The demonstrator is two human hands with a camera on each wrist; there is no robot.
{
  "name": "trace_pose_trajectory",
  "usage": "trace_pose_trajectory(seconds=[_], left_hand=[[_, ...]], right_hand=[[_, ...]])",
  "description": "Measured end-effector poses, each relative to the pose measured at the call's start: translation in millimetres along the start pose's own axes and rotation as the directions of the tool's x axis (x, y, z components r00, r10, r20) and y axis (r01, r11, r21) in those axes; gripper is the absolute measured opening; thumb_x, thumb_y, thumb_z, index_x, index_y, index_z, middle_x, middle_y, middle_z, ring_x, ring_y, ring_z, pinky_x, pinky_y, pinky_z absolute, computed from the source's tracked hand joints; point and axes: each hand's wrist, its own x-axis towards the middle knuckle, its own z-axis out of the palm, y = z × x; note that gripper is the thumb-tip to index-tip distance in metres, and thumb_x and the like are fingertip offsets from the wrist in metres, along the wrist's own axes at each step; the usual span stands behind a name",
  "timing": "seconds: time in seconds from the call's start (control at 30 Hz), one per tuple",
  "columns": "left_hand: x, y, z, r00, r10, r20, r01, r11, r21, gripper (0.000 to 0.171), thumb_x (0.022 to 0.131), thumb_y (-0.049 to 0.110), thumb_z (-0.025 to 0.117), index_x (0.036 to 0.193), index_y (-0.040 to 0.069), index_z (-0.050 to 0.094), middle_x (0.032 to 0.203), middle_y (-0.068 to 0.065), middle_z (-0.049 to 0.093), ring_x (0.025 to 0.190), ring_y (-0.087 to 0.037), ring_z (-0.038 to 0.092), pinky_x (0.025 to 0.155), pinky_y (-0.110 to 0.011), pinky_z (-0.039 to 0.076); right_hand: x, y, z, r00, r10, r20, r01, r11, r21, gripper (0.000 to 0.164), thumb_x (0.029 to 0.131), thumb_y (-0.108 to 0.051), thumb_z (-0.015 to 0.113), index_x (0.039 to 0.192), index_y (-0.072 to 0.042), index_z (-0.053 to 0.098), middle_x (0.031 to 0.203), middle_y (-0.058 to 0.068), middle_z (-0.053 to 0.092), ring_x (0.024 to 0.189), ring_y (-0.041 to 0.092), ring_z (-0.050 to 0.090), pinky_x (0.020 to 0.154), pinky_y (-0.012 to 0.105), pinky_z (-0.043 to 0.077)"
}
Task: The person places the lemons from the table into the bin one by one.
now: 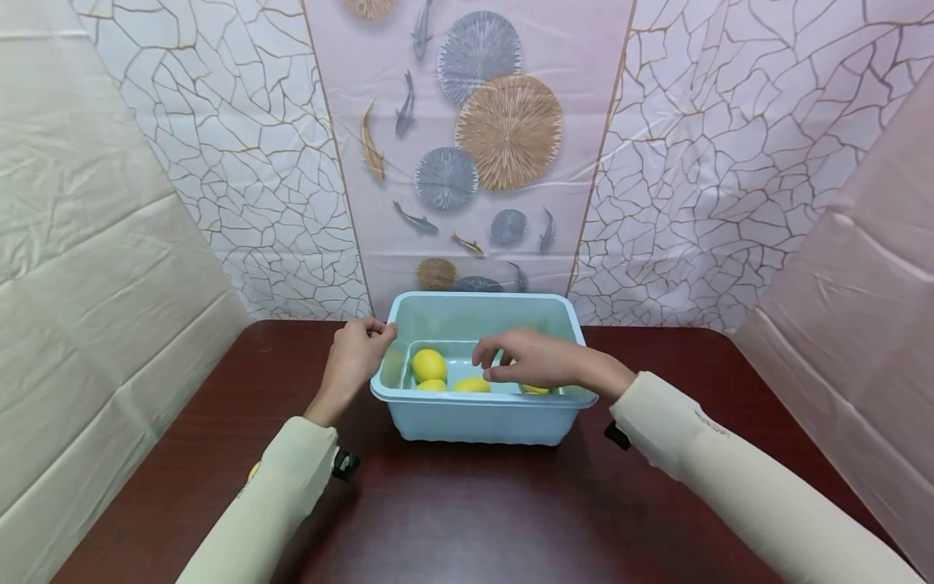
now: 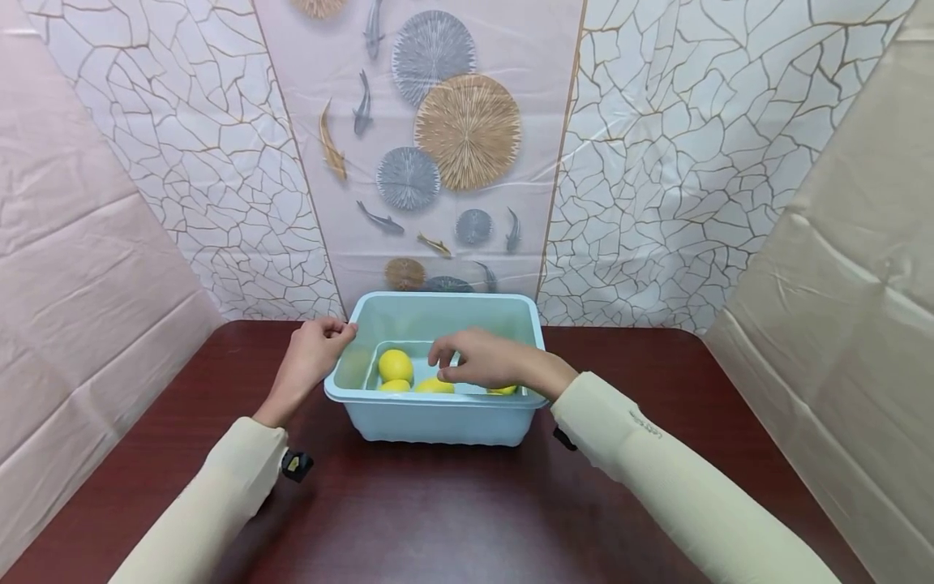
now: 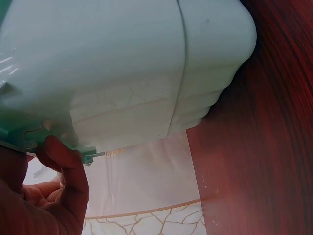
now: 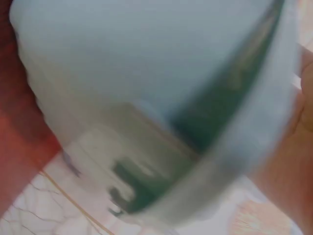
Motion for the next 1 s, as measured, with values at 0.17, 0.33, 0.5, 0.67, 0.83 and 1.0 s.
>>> trace_pose_trajectory(seconds=[0.17,0.33,0.5,0.67,0.83,1.0], left_hand=[[-0.4,0.1,-0.1,1.0,-0.008,0.014,0.008,1.0,0.003,0.034,0.106,0.035,0.063,0.105,0.004,0.074,0.09,-0.011,0.07,0.079,-0.024,0.061,0.066,-0.03,0.049],[-0.9,-0.4,0.8,1.0,-0.011,0.026,0.011,1.0,0.003,0.033,0.106,0.035,0.063,0.104,0.004,0.073,0.088,-0.011,0.068,0.077,-0.024,0.06,0.064,-0.029,0.048],[-0.8,-0.5,0.4,1.0,-0.002,0.028,0.002,1.0,0.005,0.034,0.106,0.035,0.062,0.105,0.003,0.073,0.09,-0.012,0.069,0.079,-0.024,0.06,0.066,-0.03,0.049],[-1.1,-0.8,-0.5,1.0,0.005,0.024,-0.005,1.0,0.017,0.034,0.106,0.035,0.062,0.104,0.003,0.073,0.089,-0.011,0.069,0.078,-0.024,0.06,0.067,-0.031,0.049],[-1.1,-0.4,-0.9,1.0,0.011,0.02,-0.012,1.0,0.024,0.034,0.106,0.035,0.061,0.105,0.003,0.073,0.09,-0.011,0.069,0.079,-0.024,0.061,0.069,-0.032,0.05],[-1.8,1.2,-1.3,1.0,0.007,0.025,-0.008,1.0,0.021,0.035,0.106,0.035,0.061,0.107,0.002,0.073,0.092,-0.012,0.07,0.081,-0.024,0.062,0.07,-0.032,0.051]], right_hand=[[-18.2,-14.8,-5.0,0.994,0.004,-0.114,-0.012,0.997,-0.07,0.024,0.105,-0.015,0.065,0.127,-0.007,0.07,0.12,0.003,0.073,0.106,0.02,0.07,0.092,0.041,0.058],[-34.6,-18.9,-10.2,0.963,0.072,-0.258,-0.084,0.996,-0.034,0.021,0.104,-0.016,0.068,0.123,-0.008,0.073,0.117,0.005,0.074,0.102,0.022,0.071,0.089,0.041,0.058],[-50.8,-15.0,-15.5,0.892,0.24,-0.384,-0.236,0.97,0.058,0.02,0.104,-0.02,0.068,0.12,-0.01,0.074,0.116,0.006,0.074,0.104,0.028,0.071,0.091,0.046,0.057],[-65.1,-11.0,-14.6,0.823,0.334,-0.459,-0.317,0.941,0.116,0.023,0.104,-0.023,0.068,0.12,-0.008,0.075,0.116,0.008,0.074,0.108,0.031,0.07,0.091,0.049,0.056],[-77.8,-3.4,-7.5,0.743,0.389,-0.545,-0.361,0.918,0.164,0.03,0.105,-0.027,0.067,0.126,-0.005,0.072,0.121,0.013,0.074,0.112,0.033,0.066,0.094,0.051,0.053],[-83.5,8.7,-0.5,0.664,0.449,-0.598,-0.397,0.889,0.227,0.04,0.106,-0.031,0.063,0.134,-0.003,0.067,0.119,0.017,0.071,0.11,0.035,0.062,0.093,0.052,0.05]])
